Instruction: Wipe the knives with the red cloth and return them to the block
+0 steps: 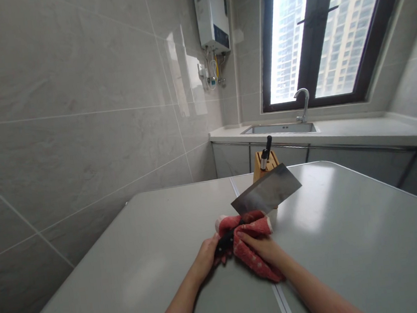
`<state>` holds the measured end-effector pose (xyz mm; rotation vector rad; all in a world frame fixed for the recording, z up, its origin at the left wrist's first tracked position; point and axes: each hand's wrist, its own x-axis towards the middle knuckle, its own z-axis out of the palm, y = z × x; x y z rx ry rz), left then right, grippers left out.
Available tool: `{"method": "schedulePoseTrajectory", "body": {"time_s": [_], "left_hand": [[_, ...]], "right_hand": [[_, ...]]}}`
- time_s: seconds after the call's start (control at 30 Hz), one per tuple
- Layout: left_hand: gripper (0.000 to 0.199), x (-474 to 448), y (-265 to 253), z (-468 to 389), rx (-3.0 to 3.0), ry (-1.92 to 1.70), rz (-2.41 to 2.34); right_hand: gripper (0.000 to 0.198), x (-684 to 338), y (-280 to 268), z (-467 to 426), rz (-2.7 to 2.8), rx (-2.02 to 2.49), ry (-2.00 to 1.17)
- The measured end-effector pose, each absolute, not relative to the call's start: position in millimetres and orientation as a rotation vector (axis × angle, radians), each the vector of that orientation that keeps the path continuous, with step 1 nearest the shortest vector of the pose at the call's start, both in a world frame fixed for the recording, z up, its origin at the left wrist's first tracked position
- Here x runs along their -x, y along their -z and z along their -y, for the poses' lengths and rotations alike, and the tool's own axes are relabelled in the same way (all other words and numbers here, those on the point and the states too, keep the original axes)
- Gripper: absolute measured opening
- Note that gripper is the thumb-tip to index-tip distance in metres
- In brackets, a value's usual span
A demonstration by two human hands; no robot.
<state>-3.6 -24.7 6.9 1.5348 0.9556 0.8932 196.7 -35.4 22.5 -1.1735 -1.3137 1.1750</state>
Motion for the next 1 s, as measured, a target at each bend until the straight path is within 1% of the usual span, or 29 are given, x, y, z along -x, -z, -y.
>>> {"method": "schedulePoseTrajectory", "body": {"time_s": [0.07, 0.13, 0.27, 0.37, 0.63, 0.87, 1.0], "left_hand": [[0.077, 4, -8, 25, -1.513, -0.849, -0.962], [0.074, 4, -8, 24, -1.479, -0.830, -0.970], [0.063, 4, -9, 23, -1.458, -0.917, -0.957], [0.059, 3, -11, 24, -1.426, -0.972, -0.957], [0.058, -3, -18, 31, -1.361, -0.908, -0.901], [0.060, -4, -14, 30, -1.358, -0.880, -0.893], [0.055, -5, -14, 30, -1.284, -0.882, -0.863]], "right_hand": [[0.054, -198, -26, 35, 1.343, 1.217, -1.160], [0.057, -199, -26, 35, 1.359, 1.217, -1.149], [0.055, -198, -18, 33, 1.321, 1.206, -1.178], [0.052, -195, -14, 33, 1.299, 1.163, -1.212], [0.070, -198, -11, 25, 1.205, 1.290, -1.074], [0.062, -199, -13, 22, 1.242, 1.276, -1.026], [0.054, -194, -20, 26, 1.265, 1.216, -1.012]]}}
